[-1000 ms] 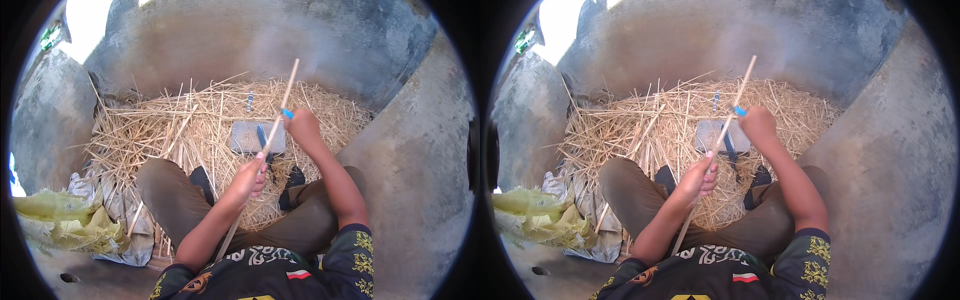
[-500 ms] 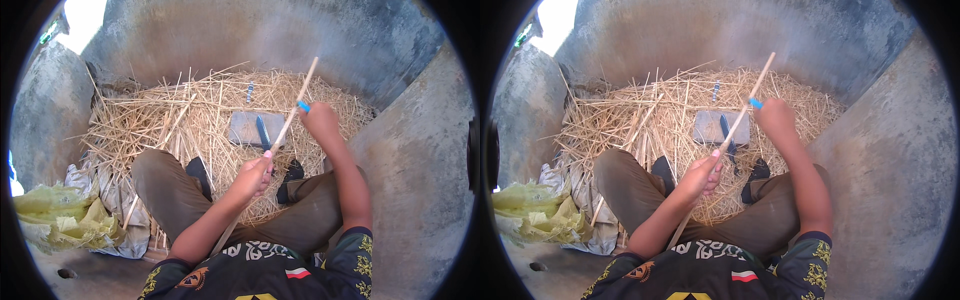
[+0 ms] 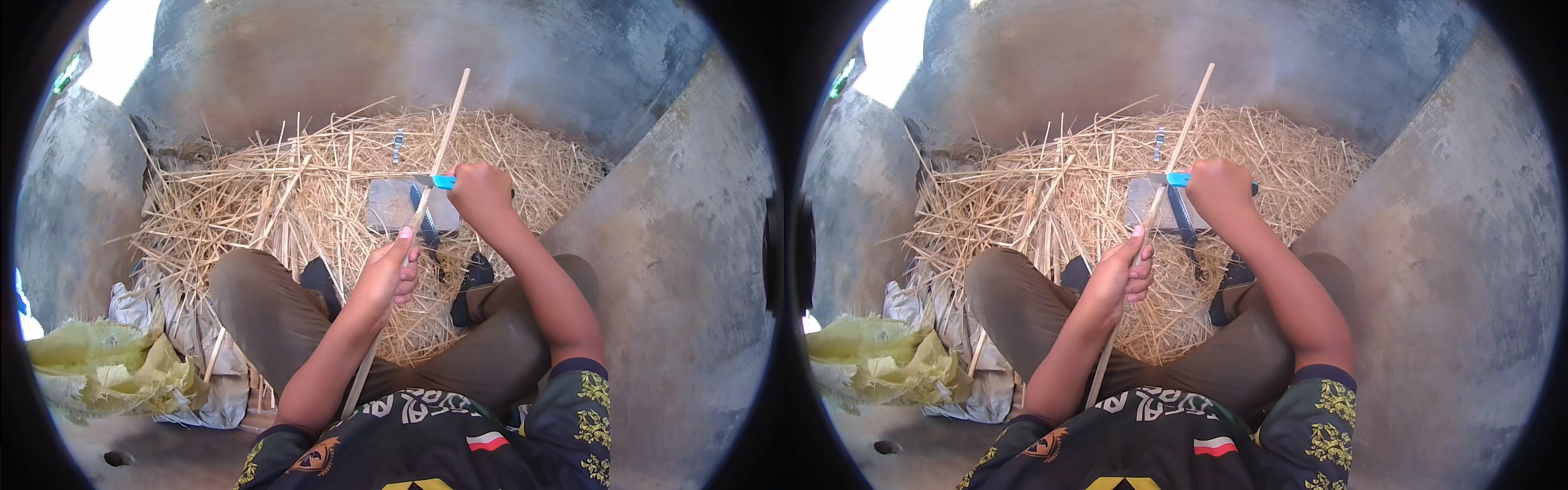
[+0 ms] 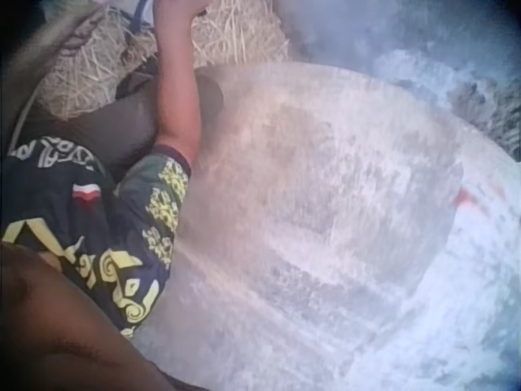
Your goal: The person sits cross-legged on a bed of straw and uses a blue utility knife to peel the outer layer off a long, thin wooden stick. They hold the stick with their left hand and scrape along its length with the knife in their right hand, creating a pile of shavings.
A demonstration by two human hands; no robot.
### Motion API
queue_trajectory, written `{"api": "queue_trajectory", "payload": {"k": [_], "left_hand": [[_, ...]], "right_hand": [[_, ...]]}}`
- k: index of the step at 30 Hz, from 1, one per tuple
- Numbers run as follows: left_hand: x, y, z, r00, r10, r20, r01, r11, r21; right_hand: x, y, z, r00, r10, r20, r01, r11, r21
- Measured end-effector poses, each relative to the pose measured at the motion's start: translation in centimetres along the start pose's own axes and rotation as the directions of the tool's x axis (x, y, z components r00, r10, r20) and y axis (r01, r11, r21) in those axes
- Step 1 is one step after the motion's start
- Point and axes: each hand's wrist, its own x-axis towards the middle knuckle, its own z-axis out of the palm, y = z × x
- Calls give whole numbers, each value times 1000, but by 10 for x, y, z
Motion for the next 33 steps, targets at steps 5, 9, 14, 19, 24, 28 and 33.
{"api": "queue_trajectory", "payload": {"k": [5,9,14,19,24,28,33], "left_hand": [[-4,3,3,1000,-7,-9,7,1000,-6],[-5,5,5,1000,1,-20,-2,1000,-10],[-12,8,9,1000,15,-7,-15,1000,-14],[-19,9,15,999,24,-24,-24,1000,6],[-22,-7,23,998,-23,53,20,998,52],[-23,-5,25,998,-12,66,6,997,83],[-25,-11,32,985,-80,153,71,995,65]], "right_hand": [[8,2,-7,1000,3,-12,-3,1000,6],[11,1,-8,999,-22,-47,20,998,-56],[10,-3,-19,993,-19,-112,13,998,-54],[17,4,-32,988,91,-125,-108,985,-137],[29,43,-45,956,255,-144,-271,956,-109],[31,46,-48,943,312,-117,-326,935,-135],[45,83,-71,837,532,-129,-543,837,-70]]}}
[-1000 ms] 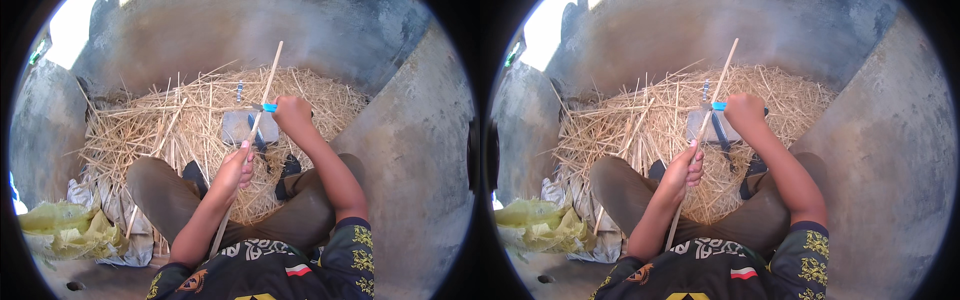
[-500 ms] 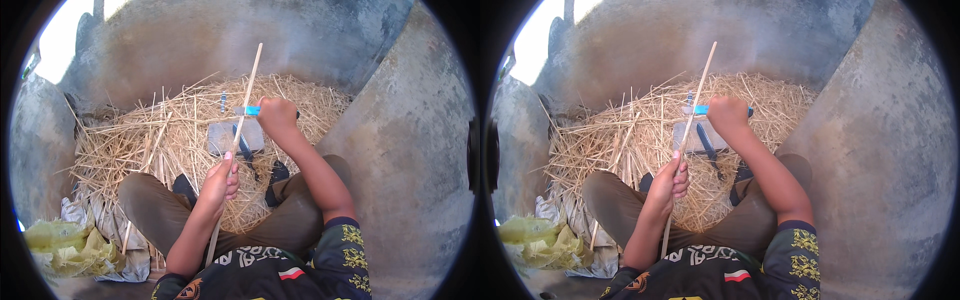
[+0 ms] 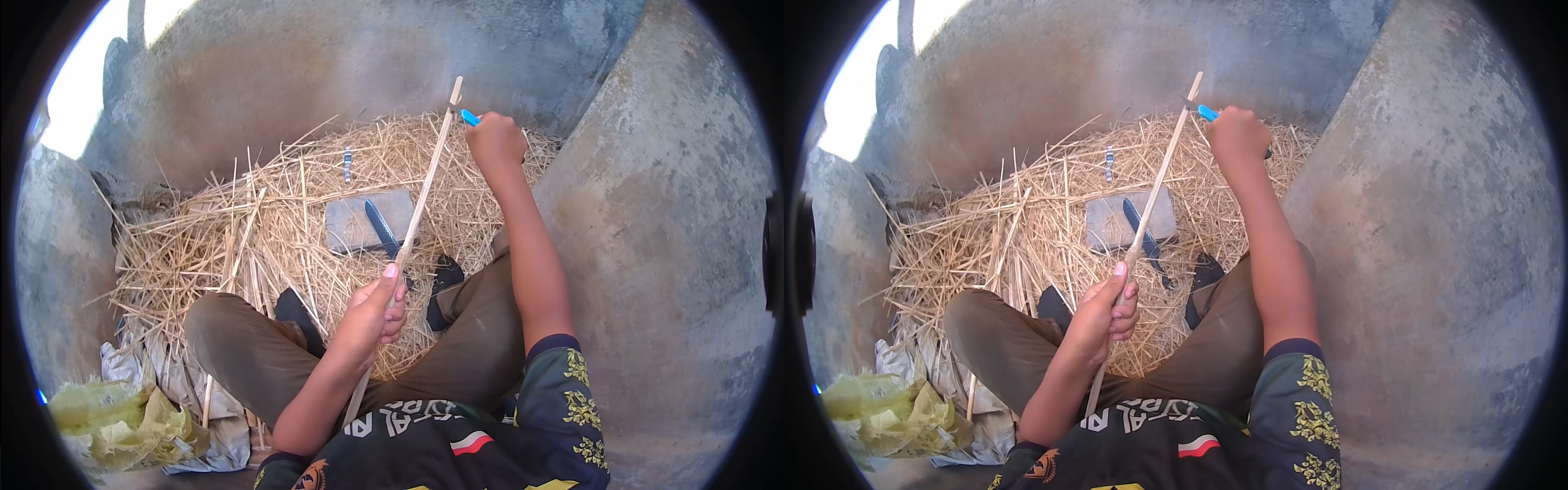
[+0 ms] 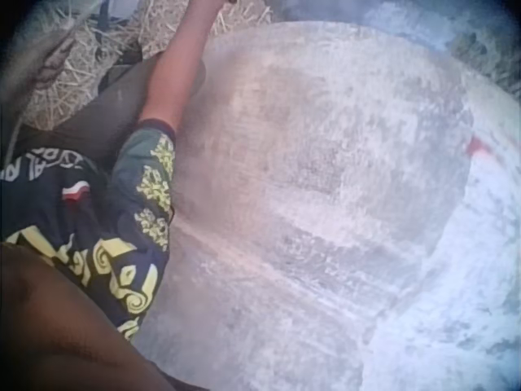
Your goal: The person sits cross-legged on a bed of straw and uses a blue utility knife to peel the outer layer off a long, thin wooden stick. They hold the stick with their left hand and scrape along its length with the knife in their right hand, creating a pile of shavings.
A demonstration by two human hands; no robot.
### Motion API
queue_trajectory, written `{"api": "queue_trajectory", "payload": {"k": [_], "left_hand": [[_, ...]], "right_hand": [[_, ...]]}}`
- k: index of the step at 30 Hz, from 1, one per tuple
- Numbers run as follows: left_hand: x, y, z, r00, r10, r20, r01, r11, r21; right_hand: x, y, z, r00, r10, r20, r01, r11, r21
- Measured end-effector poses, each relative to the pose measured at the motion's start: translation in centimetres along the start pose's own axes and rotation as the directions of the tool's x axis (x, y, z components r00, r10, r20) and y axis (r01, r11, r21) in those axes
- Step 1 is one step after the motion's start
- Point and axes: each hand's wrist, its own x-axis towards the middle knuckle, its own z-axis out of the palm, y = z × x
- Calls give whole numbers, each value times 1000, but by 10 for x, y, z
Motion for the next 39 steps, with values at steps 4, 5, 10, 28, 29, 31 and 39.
{"api": "queue_trajectory", "payload": {"k": [4,5,10,28,29,31,39], "left_hand": [[-1,2,5,999,-8,-53,8,1000,2],[-1,3,4,999,-8,-53,8,1000,7],[-5,-7,9,998,-59,31,59,998,28],[2,25,-28,990,-87,107,115,949,-294],[1,29,-30,993,-66,93,94,936,-340],[0,32,-44,987,-17,162,75,931,-357],[-3,31,-39,975,156,-157,-170,982,-86]], "right_hand": [[1,-1,-1,999,25,-37,-27,999,-40],[2,-3,-1,999,47,-22,-48,998,-50],[24,27,-1,963,269,-31,-268,963,34],[-43,-28,-13,974,-116,192,82,981,176],[-51,-36,-7,965,-176,196,149,978,146],[-65,-49,6,937,-286,199,272,958,92],[-110,-78,29,814,-561,152,531,824,197]]}}
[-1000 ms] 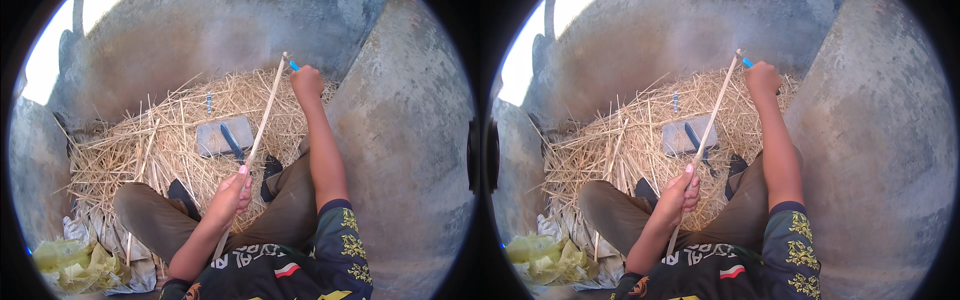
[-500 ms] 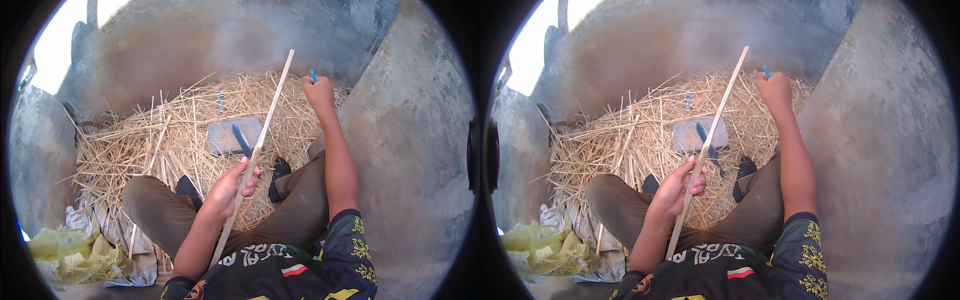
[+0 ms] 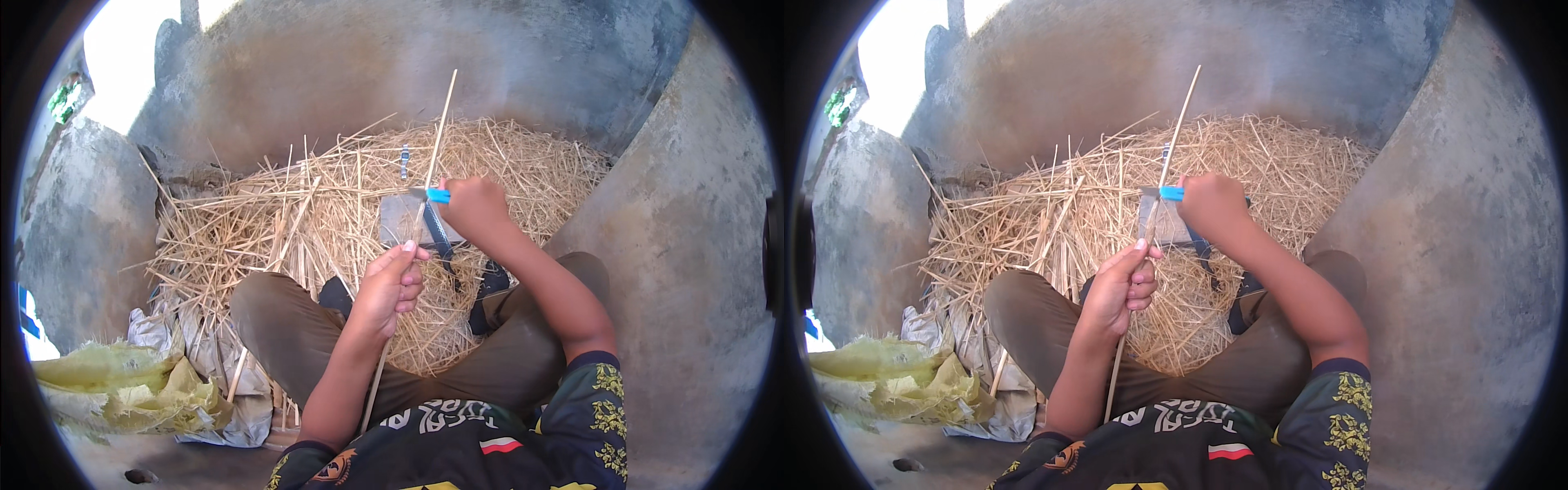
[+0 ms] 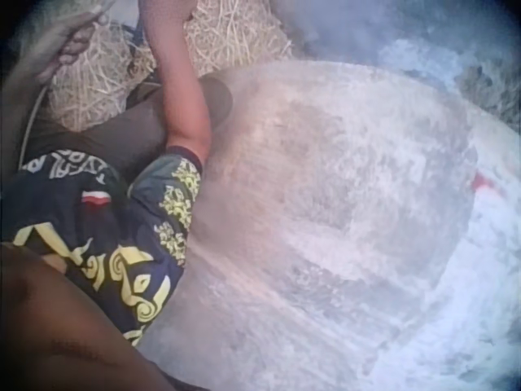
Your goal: The person sits cross-legged on a bed of straw and uses a blue utility knife to peel the outer layer off a long, thin wooden stick. They hold the stick with their left hand and scrape along its length with the knife in their right hand, creating a pile of shavings.
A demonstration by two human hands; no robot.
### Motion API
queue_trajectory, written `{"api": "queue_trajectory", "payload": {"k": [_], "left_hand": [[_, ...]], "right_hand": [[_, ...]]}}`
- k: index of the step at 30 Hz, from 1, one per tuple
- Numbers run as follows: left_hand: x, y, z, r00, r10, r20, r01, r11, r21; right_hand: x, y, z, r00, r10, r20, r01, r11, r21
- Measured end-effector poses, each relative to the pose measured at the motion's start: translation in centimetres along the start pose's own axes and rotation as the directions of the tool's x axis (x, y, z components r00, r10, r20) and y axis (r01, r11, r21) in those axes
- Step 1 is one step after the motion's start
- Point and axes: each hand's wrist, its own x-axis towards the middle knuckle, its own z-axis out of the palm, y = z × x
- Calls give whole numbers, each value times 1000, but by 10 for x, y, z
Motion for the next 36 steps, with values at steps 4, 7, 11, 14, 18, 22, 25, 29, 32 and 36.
{"api": "queue_trajectory", "payload": {"k": [4,7,11,14,18,22,25,29,32,36], "left_hand": [[7,-12,-1,993,74,-91,-68,995,69],[14,-20,1,990,67,-123,-55,994,98],[8,-22,7,991,35,-132,-22,995,97],[8,-27,15,992,22,-123,-7,993,121],[10,-31,15,995,28,-98,-16,993,121],[6,-38,29,997,-9,-71,18,991,131],[4,-39,33,998,-33,-44,39,989,144],[-1,-42,37,998,-66,-5,66,987,143],[-6,-51,39,995,-100,22,96,984,151],[-9,-49,43,993,-111,40,101,976,193]], "right_hand": [[3,13,32,994,-94,-64,95,995,23],[12,26,39,992,-93,-81,87,994,-69],[30,38,30,995,69,-74,-77,990,-121],[40,53,16,982,182,-46,-186,977,-101],[40,58,10,966,259,-8,-258,959,-116],[52,89,-11,891,454,-21,-454,889,-65],[52,101,-11,881,466,-78,-472,875,-107],[51,123,-19,829,545,-124,-557,826,-92],[51,134,-28,752,648,-121,-655,755,-27],[46,142,-31,737,650,-187,-669,741,-60]]}}
